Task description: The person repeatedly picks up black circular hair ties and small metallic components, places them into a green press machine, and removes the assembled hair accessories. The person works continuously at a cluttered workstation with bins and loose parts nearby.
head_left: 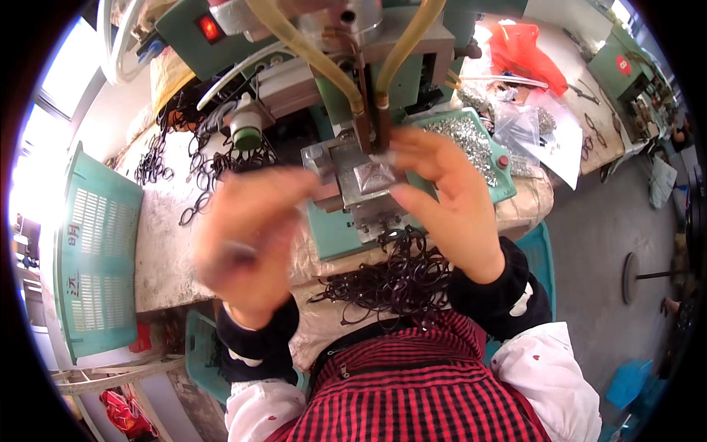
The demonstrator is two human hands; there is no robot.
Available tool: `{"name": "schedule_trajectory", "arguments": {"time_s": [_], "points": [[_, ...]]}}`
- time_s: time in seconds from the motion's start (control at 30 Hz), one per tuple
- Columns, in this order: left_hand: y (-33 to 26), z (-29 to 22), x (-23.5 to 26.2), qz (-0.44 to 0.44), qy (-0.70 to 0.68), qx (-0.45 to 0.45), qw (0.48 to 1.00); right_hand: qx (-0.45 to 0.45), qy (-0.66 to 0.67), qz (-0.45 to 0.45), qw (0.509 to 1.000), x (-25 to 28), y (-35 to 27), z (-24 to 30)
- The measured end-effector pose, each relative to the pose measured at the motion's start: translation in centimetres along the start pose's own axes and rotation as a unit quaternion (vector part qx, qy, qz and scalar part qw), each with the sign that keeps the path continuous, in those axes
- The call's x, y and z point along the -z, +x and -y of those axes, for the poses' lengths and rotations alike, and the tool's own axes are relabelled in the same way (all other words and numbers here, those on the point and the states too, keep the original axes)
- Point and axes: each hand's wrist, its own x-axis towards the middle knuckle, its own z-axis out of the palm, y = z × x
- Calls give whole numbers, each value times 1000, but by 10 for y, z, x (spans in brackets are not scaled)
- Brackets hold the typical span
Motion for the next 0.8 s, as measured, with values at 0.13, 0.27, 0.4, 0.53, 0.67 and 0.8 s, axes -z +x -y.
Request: {"name": "schedule_trajectory", "arguments": {"time_s": [0.13, 0.27, 0.4, 0.53, 0.67, 0.8], "points": [[-25, 2, -36, 118, 90, -118, 982, 105, -567, -114, 809, 72, 2, -57], [-22, 9, -47, 168, 85, -125, 974, 151, -620, -152, 755, 110, 4, -102], [-21, -1, -40, 196, 71, -77, 975, 158, -545, -176, 804, 114, 23, -87], [-29, 9, -42, 164, 20, -65, 984, 27, -396, -229, 889, 130, 18, -105], [-33, 9, -44, 156, -3, -59, 986, 19, -321, -209, 924, 129, 16, -95], [-67, -7, -54, 87, 96, -48, 990, 16, -253, -226, 941, 125, 17, -102]]}}
